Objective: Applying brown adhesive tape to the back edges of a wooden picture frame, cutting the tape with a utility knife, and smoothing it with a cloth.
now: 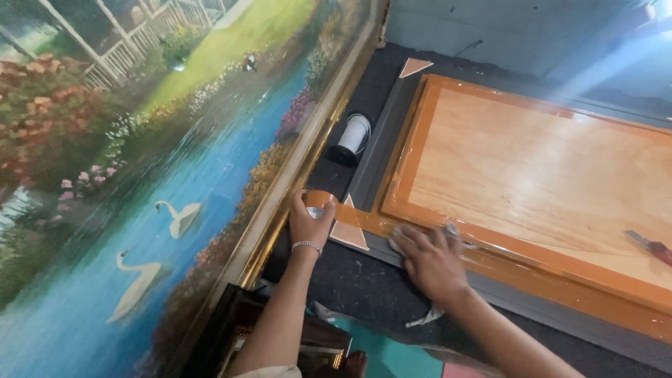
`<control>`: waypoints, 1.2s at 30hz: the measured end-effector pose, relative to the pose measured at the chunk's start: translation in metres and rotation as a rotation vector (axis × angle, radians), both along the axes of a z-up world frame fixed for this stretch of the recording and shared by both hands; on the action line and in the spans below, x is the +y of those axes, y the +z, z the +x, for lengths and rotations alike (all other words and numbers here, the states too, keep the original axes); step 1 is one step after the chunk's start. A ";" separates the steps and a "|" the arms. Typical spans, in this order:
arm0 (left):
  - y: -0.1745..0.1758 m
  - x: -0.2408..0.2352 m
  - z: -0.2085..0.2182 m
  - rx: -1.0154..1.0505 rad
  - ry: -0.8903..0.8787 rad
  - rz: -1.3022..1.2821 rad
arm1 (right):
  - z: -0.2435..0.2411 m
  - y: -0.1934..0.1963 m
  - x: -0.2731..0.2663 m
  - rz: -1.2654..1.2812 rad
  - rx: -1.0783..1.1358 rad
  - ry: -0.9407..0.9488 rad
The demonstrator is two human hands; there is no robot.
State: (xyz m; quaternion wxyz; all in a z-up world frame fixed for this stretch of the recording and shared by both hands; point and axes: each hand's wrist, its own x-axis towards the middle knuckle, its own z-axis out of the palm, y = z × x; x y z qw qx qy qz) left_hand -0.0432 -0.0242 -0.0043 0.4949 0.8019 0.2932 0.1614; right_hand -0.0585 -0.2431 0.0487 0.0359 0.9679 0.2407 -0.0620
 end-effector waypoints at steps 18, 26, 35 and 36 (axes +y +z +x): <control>-0.002 0.016 -0.003 0.118 0.026 -0.285 | 0.054 -0.055 0.089 0.104 -0.279 0.255; 0.006 0.018 -0.004 0.138 -0.002 -0.283 | 0.041 -0.053 0.085 0.146 -0.327 0.353; -0.009 0.014 0.009 0.040 0.076 -0.253 | 0.049 -0.044 0.088 0.181 -0.271 0.454; -0.007 0.012 0.009 0.044 0.085 -0.268 | 0.046 -0.046 0.086 0.204 -0.249 0.508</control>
